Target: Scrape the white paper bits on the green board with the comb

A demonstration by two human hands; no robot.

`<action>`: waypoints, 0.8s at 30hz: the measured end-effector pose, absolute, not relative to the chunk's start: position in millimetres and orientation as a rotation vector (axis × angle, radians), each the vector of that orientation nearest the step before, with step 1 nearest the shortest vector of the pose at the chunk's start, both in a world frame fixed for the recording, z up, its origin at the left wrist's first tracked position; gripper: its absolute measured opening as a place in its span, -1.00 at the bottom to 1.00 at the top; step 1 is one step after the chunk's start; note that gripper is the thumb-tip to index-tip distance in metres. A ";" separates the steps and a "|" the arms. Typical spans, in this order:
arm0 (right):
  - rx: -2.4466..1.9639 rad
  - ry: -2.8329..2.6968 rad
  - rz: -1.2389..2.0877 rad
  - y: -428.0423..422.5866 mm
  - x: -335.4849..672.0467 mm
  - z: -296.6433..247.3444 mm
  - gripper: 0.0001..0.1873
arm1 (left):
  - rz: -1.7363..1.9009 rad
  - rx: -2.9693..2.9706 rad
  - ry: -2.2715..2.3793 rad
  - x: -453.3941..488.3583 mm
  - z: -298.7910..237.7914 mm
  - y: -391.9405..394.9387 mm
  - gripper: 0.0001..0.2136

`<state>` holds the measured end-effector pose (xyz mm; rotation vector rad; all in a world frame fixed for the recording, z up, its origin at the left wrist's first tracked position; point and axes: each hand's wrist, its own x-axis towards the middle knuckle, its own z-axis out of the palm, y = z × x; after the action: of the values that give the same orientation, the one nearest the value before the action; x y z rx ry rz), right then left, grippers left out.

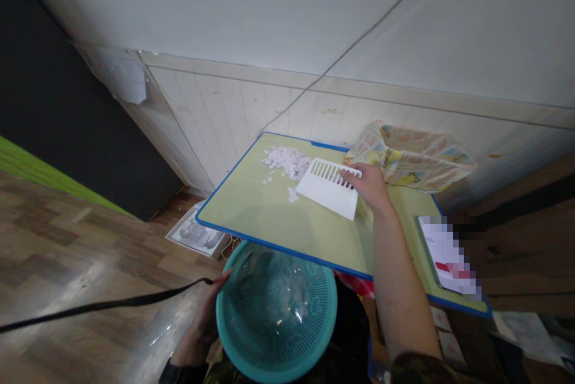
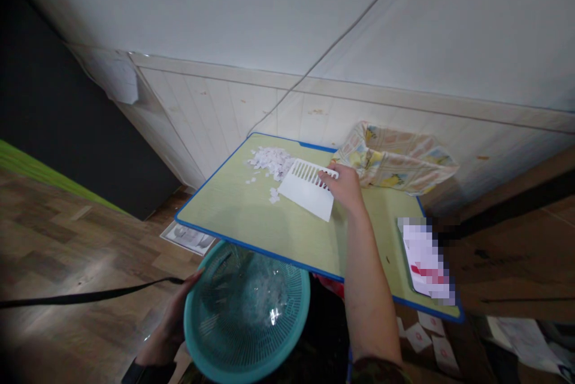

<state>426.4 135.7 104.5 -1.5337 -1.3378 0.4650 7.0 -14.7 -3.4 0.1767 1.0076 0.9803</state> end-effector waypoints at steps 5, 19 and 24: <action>-1.524 -1.174 0.429 130.1 435.1 111.4 -0.64 | 0.954 0.159 0.960 8.1 -5.1 -15.3 -0.70; -1.501 -1.158 0.406 132.7 433.8 108.6 -0.58 | 0.940 0.213 1.084 10.0 0.0 -12.4 -0.93; -1.600 -1.338 0.422 131.3 435.7 111.1 -0.59 | 0.955 0.214 1.102 5.9 -7.0 -11.6 -0.91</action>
<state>435.7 131.3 111.1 -1.6003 -1.3375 0.4221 5.9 -11.6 -7.0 0.2141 1.1019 0.9551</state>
